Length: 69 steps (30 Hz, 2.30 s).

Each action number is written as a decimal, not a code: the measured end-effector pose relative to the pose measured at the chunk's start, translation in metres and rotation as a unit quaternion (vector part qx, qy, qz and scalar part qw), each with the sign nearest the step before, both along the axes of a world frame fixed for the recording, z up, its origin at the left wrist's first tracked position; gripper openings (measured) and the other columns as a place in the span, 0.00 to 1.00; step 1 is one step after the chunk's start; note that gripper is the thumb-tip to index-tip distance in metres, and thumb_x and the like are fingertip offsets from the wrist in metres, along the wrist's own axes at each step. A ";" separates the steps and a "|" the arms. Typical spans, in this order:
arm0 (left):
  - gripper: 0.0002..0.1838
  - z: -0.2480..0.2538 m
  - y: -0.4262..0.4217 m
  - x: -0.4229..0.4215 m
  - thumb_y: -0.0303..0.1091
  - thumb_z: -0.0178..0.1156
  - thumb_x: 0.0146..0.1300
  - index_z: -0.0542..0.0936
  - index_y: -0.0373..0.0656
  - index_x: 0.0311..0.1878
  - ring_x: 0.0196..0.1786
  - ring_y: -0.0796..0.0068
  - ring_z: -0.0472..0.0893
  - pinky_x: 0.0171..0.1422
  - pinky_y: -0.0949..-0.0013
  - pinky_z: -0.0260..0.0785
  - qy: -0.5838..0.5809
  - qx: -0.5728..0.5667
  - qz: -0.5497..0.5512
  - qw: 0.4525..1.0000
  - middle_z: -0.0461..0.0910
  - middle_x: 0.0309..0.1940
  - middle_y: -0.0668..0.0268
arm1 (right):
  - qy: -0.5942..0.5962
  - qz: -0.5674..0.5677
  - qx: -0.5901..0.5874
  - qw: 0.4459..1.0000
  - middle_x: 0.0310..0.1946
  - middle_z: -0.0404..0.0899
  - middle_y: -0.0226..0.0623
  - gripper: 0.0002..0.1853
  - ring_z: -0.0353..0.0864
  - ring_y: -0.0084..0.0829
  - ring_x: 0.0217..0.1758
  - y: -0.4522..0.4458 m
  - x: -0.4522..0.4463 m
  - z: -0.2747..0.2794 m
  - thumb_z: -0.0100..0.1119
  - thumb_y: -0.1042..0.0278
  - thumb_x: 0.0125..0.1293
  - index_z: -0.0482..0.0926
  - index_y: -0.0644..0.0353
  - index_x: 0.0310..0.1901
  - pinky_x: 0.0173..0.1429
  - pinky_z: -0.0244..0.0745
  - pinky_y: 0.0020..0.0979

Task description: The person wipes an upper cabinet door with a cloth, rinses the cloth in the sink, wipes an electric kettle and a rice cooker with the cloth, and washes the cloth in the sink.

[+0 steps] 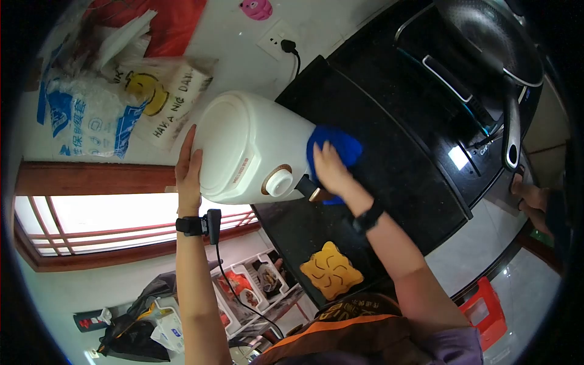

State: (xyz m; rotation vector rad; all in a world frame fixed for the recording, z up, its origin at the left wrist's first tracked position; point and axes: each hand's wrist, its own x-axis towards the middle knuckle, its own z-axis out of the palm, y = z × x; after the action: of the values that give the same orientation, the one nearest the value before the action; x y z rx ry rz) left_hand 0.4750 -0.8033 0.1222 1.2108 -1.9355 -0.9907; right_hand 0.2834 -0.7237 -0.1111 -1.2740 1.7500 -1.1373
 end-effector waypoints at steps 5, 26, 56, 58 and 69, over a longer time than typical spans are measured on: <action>0.27 0.003 0.002 -0.002 0.34 0.50 0.70 0.62 0.39 0.71 0.66 0.70 0.68 0.70 0.71 0.56 -0.008 0.008 0.001 1.000 0.67 0.66 0.55 | -0.214 -0.015 0.064 0.975 0.67 0.59 0.62 0.34 0.57 0.53 0.72 -0.057 -0.047 0.008 0.35 0.49 0.72 0.60 0.74 0.66 0.75 0.51 0.40; 0.32 -0.011 -0.012 0.011 0.44 0.47 0.68 0.60 0.38 0.72 0.69 0.61 0.65 0.73 0.64 0.53 -0.055 -0.077 -0.011 0.995 0.63 0.69 0.53 | -0.230 0.076 -0.023 0.970 0.69 0.58 0.59 0.34 0.56 0.49 0.74 -0.090 -0.045 -0.035 0.29 0.46 0.75 0.62 0.73 0.65 0.76 0.49 0.34; 0.27 -0.023 -0.020 0.025 0.31 0.49 0.68 0.63 0.37 0.70 0.72 0.64 0.61 0.75 0.65 0.48 -0.012 -0.094 -0.036 0.995 0.62 0.70 0.56 | -0.124 0.020 -0.141 0.982 0.35 0.78 0.33 0.19 0.71 0.26 0.39 -0.065 -0.051 0.064 0.40 0.57 0.74 0.76 0.64 0.38 0.47 0.71 0.38; 0.27 -0.012 -0.010 0.023 0.32 0.51 0.69 0.63 0.37 0.69 0.72 0.66 0.61 0.75 0.67 0.49 -0.029 -0.111 -0.045 0.992 0.64 0.69 0.57 | -0.359 0.011 -0.074 0.930 0.38 0.81 0.34 0.18 0.76 0.26 0.41 -0.037 -0.039 0.079 0.41 0.60 0.73 0.79 0.63 0.42 0.48 0.74 0.35; 0.28 -0.027 -0.022 0.024 0.39 0.59 0.63 0.71 0.34 0.63 0.67 0.61 0.69 0.70 0.67 0.57 0.055 -0.121 -0.001 0.991 0.70 0.64 0.52 | -0.017 -0.119 0.005 0.993 0.25 0.72 0.51 0.18 0.73 0.40 0.32 0.062 0.012 0.037 0.50 0.62 0.71 0.69 0.68 0.27 0.38 0.65 0.41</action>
State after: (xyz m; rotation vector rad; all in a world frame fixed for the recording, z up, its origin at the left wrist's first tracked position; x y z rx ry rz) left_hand 0.4994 -0.8257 0.0957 0.9967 -1.9075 -0.7796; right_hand 0.2957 -0.6622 -0.0737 -1.0533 1.9170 -1.2742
